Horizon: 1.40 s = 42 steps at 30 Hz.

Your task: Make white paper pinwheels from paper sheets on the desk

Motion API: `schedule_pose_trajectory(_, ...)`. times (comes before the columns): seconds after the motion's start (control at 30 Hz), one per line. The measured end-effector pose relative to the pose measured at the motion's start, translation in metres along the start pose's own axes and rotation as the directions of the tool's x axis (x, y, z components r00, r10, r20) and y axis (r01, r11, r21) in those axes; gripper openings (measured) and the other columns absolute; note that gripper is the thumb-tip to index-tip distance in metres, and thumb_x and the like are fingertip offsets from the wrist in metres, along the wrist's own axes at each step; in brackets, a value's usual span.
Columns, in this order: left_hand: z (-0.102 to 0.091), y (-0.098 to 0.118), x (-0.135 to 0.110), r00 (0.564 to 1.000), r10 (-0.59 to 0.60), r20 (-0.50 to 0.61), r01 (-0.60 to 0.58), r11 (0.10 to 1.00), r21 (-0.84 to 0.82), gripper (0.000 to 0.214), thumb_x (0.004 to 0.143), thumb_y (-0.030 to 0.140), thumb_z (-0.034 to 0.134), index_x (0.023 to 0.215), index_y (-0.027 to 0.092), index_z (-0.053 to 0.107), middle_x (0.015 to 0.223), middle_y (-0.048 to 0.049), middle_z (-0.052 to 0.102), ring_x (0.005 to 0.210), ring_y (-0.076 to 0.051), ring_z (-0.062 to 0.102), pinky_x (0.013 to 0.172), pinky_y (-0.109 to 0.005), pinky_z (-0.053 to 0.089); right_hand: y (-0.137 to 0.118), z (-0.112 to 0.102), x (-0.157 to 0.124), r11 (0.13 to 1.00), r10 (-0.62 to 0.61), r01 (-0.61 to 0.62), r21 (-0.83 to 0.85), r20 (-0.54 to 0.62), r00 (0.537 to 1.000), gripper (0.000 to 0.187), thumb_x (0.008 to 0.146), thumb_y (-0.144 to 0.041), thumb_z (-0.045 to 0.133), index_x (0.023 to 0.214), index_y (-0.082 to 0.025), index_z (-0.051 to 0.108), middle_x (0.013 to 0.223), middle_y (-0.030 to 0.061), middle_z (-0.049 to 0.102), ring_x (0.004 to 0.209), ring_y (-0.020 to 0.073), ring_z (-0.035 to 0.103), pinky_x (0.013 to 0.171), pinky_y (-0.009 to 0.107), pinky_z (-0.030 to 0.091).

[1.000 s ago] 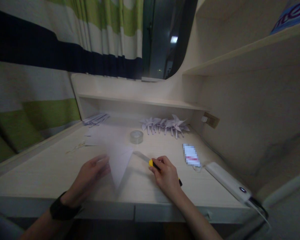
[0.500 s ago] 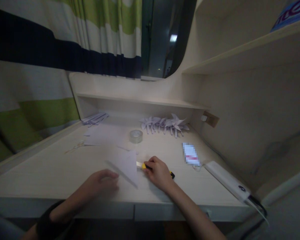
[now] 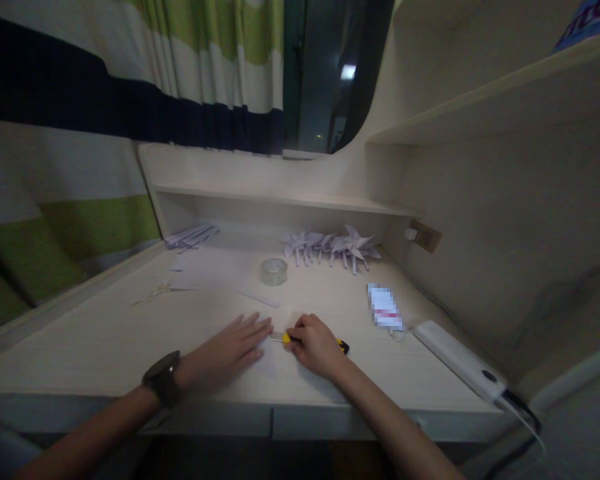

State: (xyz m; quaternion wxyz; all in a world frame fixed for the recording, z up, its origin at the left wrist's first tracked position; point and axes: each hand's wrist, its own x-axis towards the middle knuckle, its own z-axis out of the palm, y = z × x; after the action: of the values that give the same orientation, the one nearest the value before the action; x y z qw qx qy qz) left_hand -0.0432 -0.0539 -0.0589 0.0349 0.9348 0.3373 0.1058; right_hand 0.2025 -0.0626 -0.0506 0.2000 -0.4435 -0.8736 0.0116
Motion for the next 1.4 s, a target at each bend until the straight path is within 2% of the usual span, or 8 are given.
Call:
schedule_pose_trajectory(0.17, 0.009, 0.006, -0.005, 0.989, -0.134, -0.067, 0.138, 0.988, 0.064, 0.053, 0.097, 0.047, 0.019, 0.143, 0.022, 0.03, 0.149, -0.0059, 0.03, 0.138, -0.026, 0.021, 0.111, -0.046, 0.018, -0.005, -0.007, -0.004, 0.999, -0.019, 0.018, 0.027, 0.043, 0.999, 0.014, 0.087, -0.026, 0.056, 0.085, -0.019, 0.068, 0.083, 0.0052, 0.058, 0.08, 0.017, 0.05, 0.071, 0.028, 0.036)
schedule_pose_trajectory(0.37, 0.014, 0.013, -0.006, 0.967, -0.22, -0.125, 0.235, 0.963, 0.129, 0.064, 0.093, 0.055, 0.022, 0.14, 0.014, 0.036, 0.148, -0.0146, 0.032, 0.138, -0.032, 0.02, 0.109, -0.048, 0.022, -0.013, -0.015, -0.014, 0.997, -0.045, 0.038, 0.066, 0.101, 0.994, 0.015, 0.087, -0.028, 0.055, 0.088, -0.018, 0.068, 0.087, 0.0057, 0.057, 0.082, 0.0168, 0.05, 0.072, 0.027, 0.037)
schedule_pose_trajectory(0.5, 0.015, 0.016, -0.006, 0.962, -0.231, -0.148, 0.252, 0.957, 0.144, 0.066, 0.092, 0.057, 0.024, 0.139, 0.012, 0.037, 0.147, -0.0191, 0.031, 0.137, -0.034, 0.022, 0.107, -0.049, 0.024, -0.016, -0.02, -0.02, 0.995, -0.065, 0.054, 0.087, 0.126, 0.99, 0.016, 0.088, -0.027, 0.055, 0.089, -0.018, 0.067, 0.087, 0.0061, 0.057, 0.083, 0.0172, 0.05, 0.074, 0.028, 0.038)
schedule_pose_trajectory(0.67, 0.014, 0.017, -0.006, 0.956, -0.252, -0.148, 0.272, 0.952, 0.137, 0.067, 0.092, 0.058, 0.025, 0.139, 0.012, 0.037, 0.146, -0.0196, 0.031, 0.135, -0.035, 0.025, 0.106, -0.049, 0.024, -0.018, -0.027, -0.025, 0.994, -0.061, 0.047, 0.098, 0.138, 0.989, 0.016, 0.088, -0.027, 0.055, 0.093, -0.018, 0.067, 0.089, 0.0069, 0.057, 0.084, 0.0177, 0.051, 0.072, 0.027, 0.038)
schedule_pose_trajectory(0.97, 0.012, 0.019, -0.008, 0.952, -0.261, -0.161, 0.285, 0.947, 0.147, 0.068, 0.092, 0.058, 0.025, 0.138, 0.01, 0.039, 0.144, -0.0208, 0.034, 0.134, -0.035, 0.028, 0.105, -0.049, 0.025, -0.021, -0.03, -0.026, 0.996, -0.061, 0.052, 0.065, 0.147, 0.987, 0.012, 0.087, -0.026, 0.056, 0.088, -0.019, 0.066, 0.088, 0.0057, 0.056, 0.083, 0.0173, 0.05, 0.071, 0.026, 0.037)
schedule_pose_trajectory(1.03, 0.011, 0.02, -0.008, 0.952, -0.258, -0.165, 0.283, 0.947, 0.151, 0.067, 0.091, 0.058, 0.026, 0.138, 0.012, 0.04, 0.144, -0.0201, 0.035, 0.134, -0.036, 0.029, 0.105, -0.049, 0.026, -0.021, -0.03, -0.025, 0.996, -0.063, 0.053, 0.065, 0.151, 0.987, 0.013, 0.087, -0.026, 0.056, 0.088, -0.019, 0.067, 0.088, 0.0059, 0.056, 0.082, 0.0172, 0.05, 0.071, 0.026, 0.037)
schedule_pose_trajectory(1.2, 0.008, 0.022, -0.006, 0.956, -0.24, -0.17, 0.263, 0.956, 0.129, 0.057, 0.091, 0.057, 0.03, 0.138, 0.026, 0.041, 0.142, -0.014, 0.04, 0.131, -0.037, 0.033, 0.101, -0.053, 0.028, -0.021, -0.025, -0.023, 0.996, -0.04, 0.027, 0.088, 0.148, 0.988, 0.015, 0.085, -0.03, 0.06, 0.093, -0.02, 0.068, 0.088, 0.0054, 0.057, 0.082, 0.0171, 0.051, 0.069, 0.026, 0.036)
schedule_pose_trajectory(1.4, 0.007, 0.021, -0.002, 0.943, -0.288, -0.165, 0.309, 0.943, 0.123, 0.055, 0.092, 0.055, 0.029, 0.135, 0.024, 0.045, 0.139, -0.0168, 0.044, 0.128, -0.039, 0.036, 0.097, -0.053, 0.032, -0.02, -0.025, -0.022, 0.995, -0.016, -0.002, 0.101, 0.171, 0.985, 0.014, 0.083, -0.026, 0.062, 0.094, -0.02, 0.069, 0.085, 0.0041, 0.058, 0.082, 0.0167, 0.052, 0.071, 0.026, 0.036)
